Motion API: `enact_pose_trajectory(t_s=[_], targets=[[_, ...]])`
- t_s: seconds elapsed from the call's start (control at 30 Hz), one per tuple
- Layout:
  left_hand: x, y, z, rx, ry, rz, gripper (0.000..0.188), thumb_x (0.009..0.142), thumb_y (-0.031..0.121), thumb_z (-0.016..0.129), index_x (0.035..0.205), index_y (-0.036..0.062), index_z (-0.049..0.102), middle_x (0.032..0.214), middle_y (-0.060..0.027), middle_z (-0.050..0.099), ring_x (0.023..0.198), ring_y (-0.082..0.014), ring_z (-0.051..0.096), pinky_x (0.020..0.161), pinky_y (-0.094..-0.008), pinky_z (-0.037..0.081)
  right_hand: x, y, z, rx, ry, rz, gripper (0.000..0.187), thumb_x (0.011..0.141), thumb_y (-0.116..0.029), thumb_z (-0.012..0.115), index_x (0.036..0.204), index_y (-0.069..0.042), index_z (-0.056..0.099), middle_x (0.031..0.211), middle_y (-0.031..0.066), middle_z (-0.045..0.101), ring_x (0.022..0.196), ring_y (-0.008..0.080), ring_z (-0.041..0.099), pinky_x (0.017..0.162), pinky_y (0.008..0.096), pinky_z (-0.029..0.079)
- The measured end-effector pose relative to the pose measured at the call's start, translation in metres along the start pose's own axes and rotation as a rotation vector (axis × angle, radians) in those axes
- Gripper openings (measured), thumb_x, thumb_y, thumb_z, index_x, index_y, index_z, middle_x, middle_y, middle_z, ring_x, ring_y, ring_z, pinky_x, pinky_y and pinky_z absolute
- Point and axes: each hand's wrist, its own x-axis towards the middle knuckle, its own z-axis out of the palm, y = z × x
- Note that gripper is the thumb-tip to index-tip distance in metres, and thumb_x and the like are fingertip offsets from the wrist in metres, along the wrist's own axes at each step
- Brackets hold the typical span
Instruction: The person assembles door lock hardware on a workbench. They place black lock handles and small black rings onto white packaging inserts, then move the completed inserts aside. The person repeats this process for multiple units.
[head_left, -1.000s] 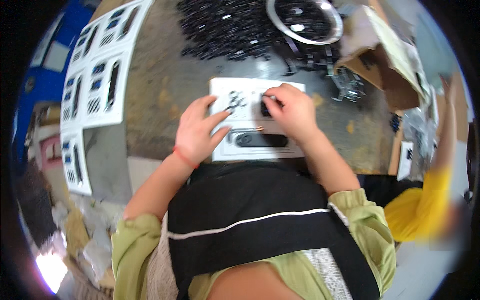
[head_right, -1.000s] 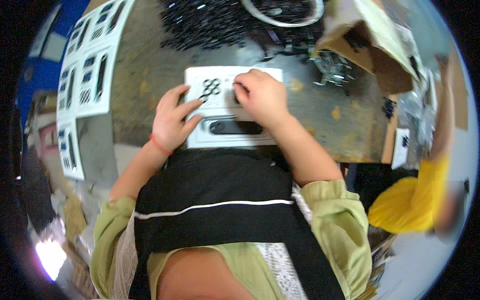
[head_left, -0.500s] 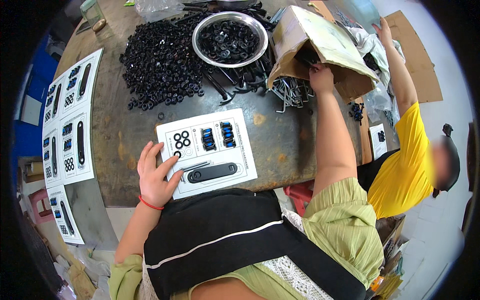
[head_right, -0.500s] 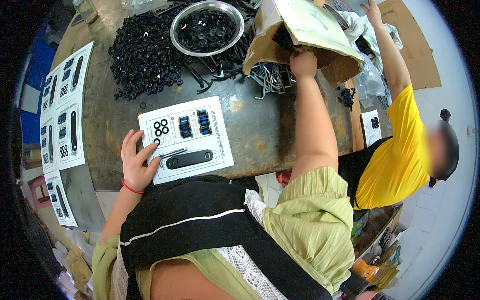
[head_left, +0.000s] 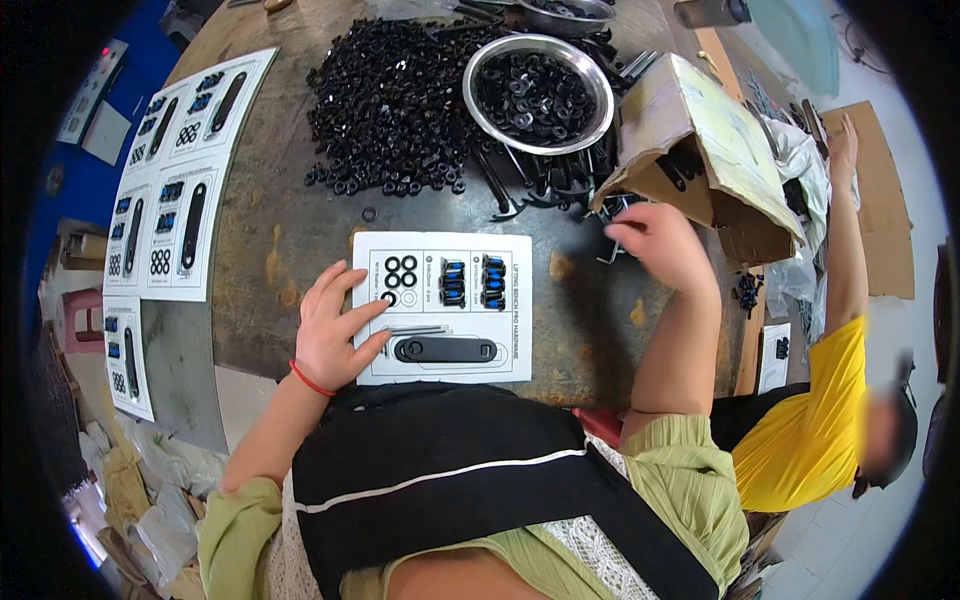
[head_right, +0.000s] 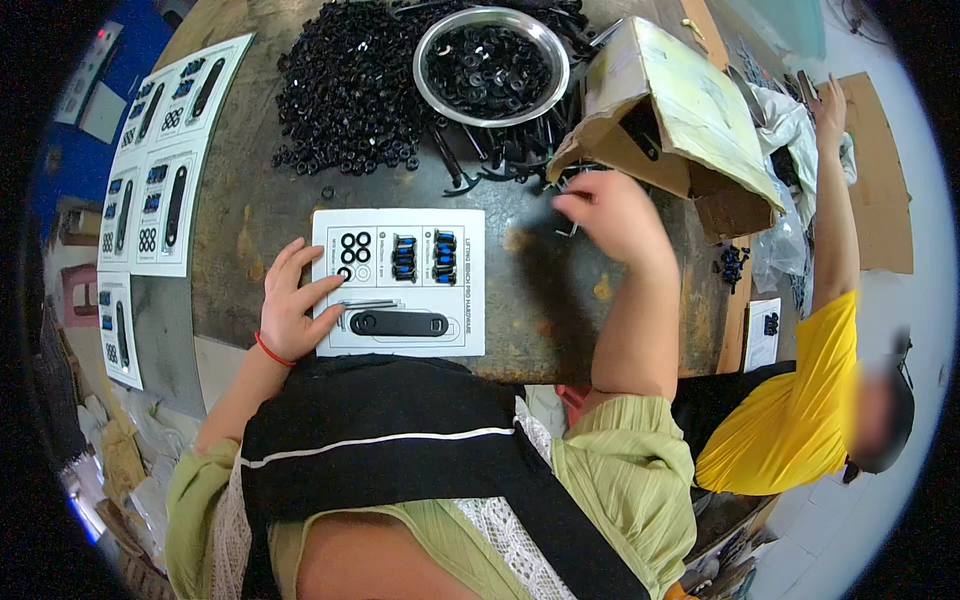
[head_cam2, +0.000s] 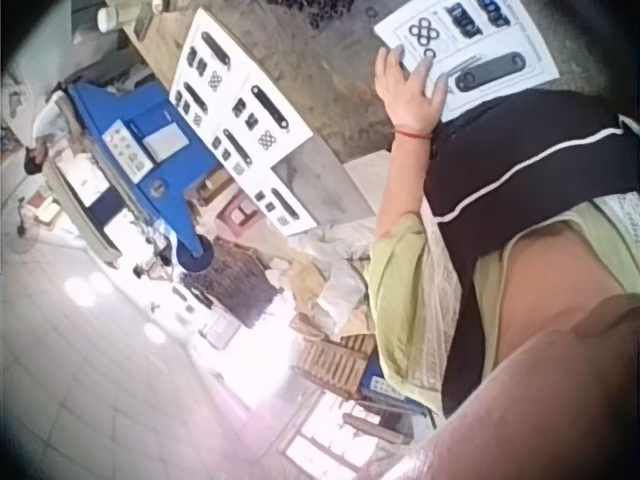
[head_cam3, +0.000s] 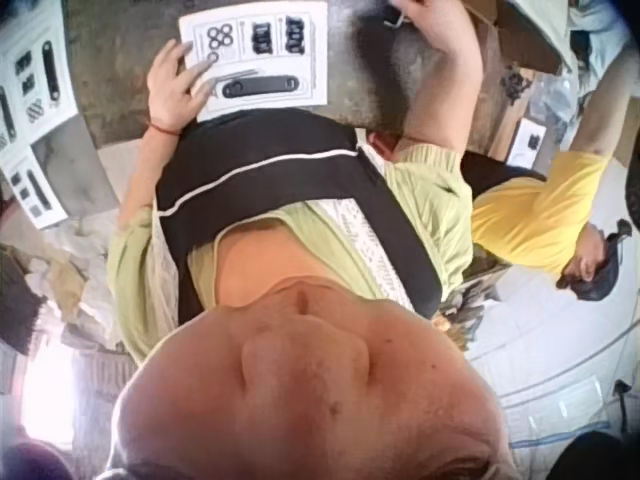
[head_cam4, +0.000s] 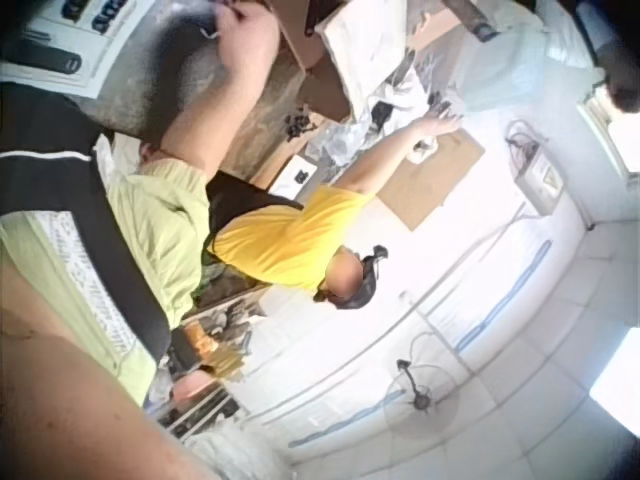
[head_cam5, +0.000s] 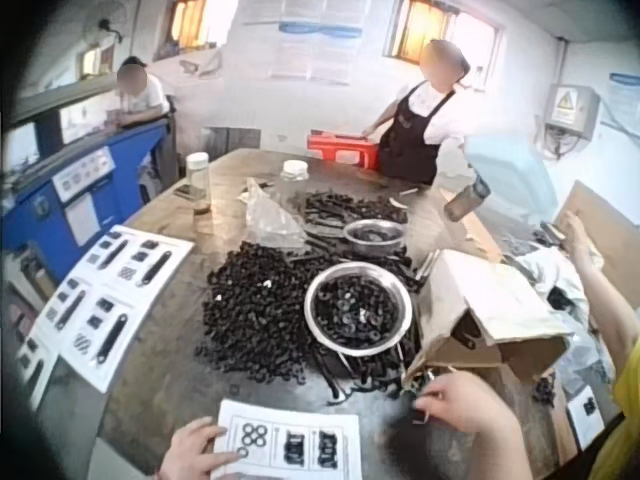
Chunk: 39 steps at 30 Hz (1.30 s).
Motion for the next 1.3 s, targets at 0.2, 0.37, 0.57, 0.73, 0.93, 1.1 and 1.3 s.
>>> enact_pose_trajectory(t_s=[0.2,0.37,0.57,0.73,0.93,1.1,1.3], targets=[[0.0,-0.002,-0.001,-0.043,0.054,0.074,0.033,0.071,0.022,0.077,0.103,0.0109,0.074,0.128,-0.0182,0.057,0.129,-0.0429,0.046,0.105,-0.0512,0.038,0.082,-0.067,0.032,-0.45,0.501,-0.246,0.016,0.085,-0.017,0.063,0.089,-0.006,0.073,0.091,0.0173,0.07,0.087,0.0342,0.068,0.077,0.0443,0.055],[-0.008,-0.006,-0.003,-0.072,0.165,0.062,0.032,0.071,0.017,0.076,0.102,0.0099,0.074,0.128,-0.0172,0.057,0.129,-0.0421,0.046,0.105,-0.0504,0.037,0.129,-0.094,0.016,-0.646,0.179,0.076,0.02,0.084,-0.015,0.061,0.098,-0.007,0.074,0.104,0.0193,0.071,0.098,0.0353,0.069,0.084,0.0467,0.055],[-0.027,-0.014,-0.003,-0.075,0.212,0.049,0.031,0.07,0.02,0.078,0.1,0.0113,0.075,0.127,-0.0177,0.059,0.127,-0.0422,0.048,0.105,-0.0501,0.039,0.13,-0.099,0.039,-0.632,0.245,0.055,0.025,0.083,-0.014,0.058,0.103,-0.007,0.071,0.107,0.0189,0.07,0.101,0.0384,0.067,0.085,0.0487,0.054],[-0.039,-0.012,-0.012,-0.072,0.167,0.106,0.031,0.074,0.032,0.078,0.1,0.0158,0.075,0.129,-0.0142,0.057,0.129,-0.0388,0.047,0.103,-0.0469,0.039,0.107,-0.115,0.034,-0.64,0.2,0.115,0.027,0.09,-0.015,0.051,0.106,-0.007,0.072,0.11,0.0203,0.07,0.105,0.0378,0.067,0.088,0.0491,0.054],[-0.047,0.0,-0.015,-0.107,0.138,0.03,0.033,0.077,0.032,0.076,0.105,0.0162,0.073,0.134,-0.0134,0.053,0.134,-0.0386,0.041,0.105,-0.0505,0.037,0.099,-0.105,0.035,-0.629,0.302,0.031,0.022,0.086,-0.006,0.048,0.101,-0.003,0.065,0.106,0.0223,0.068,0.103,0.0397,0.065,0.086,0.0516,0.052],[-0.044,-0.011,-0.013,-0.094,0.181,0.053,0.035,0.074,0.03,0.078,0.105,0.0135,0.072,0.13,-0.0153,0.056,0.13,-0.0402,0.045,0.104,-0.0488,0.038,0.117,-0.108,0.042,-0.667,0.23,0.052,0.026,0.09,-0.009,0.048,0.105,-0.006,0.069,0.112,0.0204,0.068,0.106,0.0392,0.065,0.088,0.0506,0.053],[-0.036,-0.015,-0.005,-0.121,0.185,0.042,0.035,0.07,0.023,0.08,0.102,0.011,0.073,0.128,-0.0158,0.057,0.13,-0.0411,0.046,0.105,-0.0491,0.04,0.12,-0.092,0.04,-0.64,0.384,0.034,0.026,0.091,-0.013,0.049,0.103,-0.009,0.072,0.113,0.0182,0.068,0.104,0.038,0.066,0.084,0.0494,0.055]])
